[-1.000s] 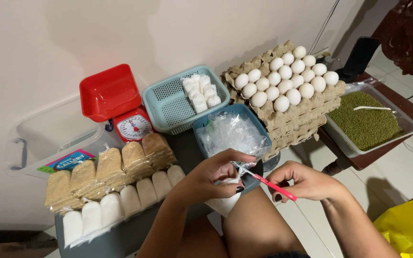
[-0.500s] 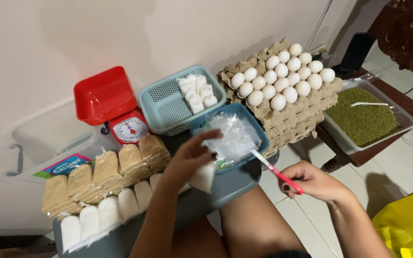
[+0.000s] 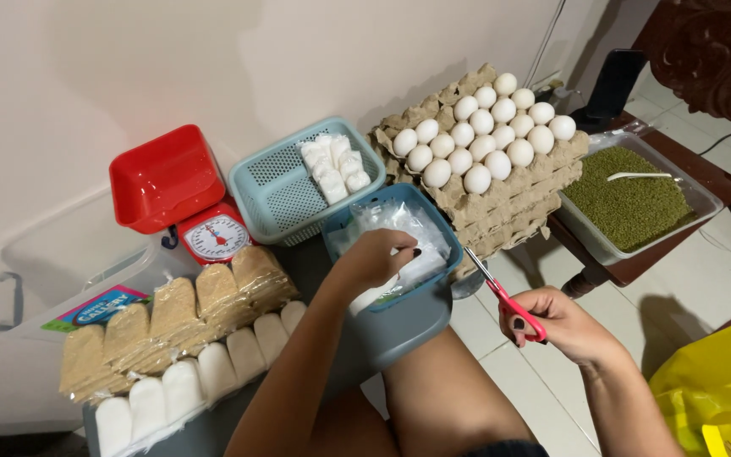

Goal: Trimming the excess plastic from the tops of small sealed bags using scissors

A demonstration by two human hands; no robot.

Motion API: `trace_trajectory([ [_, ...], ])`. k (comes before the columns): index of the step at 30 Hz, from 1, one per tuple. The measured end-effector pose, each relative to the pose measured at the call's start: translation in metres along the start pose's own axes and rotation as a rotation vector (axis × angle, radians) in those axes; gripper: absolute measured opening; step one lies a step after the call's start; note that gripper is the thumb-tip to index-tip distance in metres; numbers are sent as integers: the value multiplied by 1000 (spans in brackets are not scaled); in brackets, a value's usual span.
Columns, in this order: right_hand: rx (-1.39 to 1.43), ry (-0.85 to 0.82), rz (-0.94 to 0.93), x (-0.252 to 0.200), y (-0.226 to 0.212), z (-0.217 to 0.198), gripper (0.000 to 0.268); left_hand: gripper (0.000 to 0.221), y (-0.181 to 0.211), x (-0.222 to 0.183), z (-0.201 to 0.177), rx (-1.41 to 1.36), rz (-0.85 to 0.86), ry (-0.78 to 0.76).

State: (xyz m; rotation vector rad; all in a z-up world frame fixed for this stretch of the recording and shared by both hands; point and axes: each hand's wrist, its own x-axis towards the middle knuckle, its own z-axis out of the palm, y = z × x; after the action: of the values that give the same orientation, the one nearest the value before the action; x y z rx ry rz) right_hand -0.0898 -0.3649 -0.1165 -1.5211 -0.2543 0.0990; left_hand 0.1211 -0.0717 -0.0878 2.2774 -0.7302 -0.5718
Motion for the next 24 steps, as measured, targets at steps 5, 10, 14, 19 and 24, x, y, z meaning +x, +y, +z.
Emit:
trace_trajectory([
  [5,20,18,0,-4,6,-2,46,29,-92,61,49,129,32,-65],
  [10,24,18,-9,-3,-8,2,48,35,-23,23,16,131,-49,-172],
  [14,18,28,-8,-2,-11,4,50,39,4,8,-2,110,-82,-221],
  [19,40,64,7,1,3,13,50,39,12,-6,-17,-106,-167,-210],
  [24,231,207,-7,5,57,42,47,35,3,-30,-20,-424,3,-54],
])
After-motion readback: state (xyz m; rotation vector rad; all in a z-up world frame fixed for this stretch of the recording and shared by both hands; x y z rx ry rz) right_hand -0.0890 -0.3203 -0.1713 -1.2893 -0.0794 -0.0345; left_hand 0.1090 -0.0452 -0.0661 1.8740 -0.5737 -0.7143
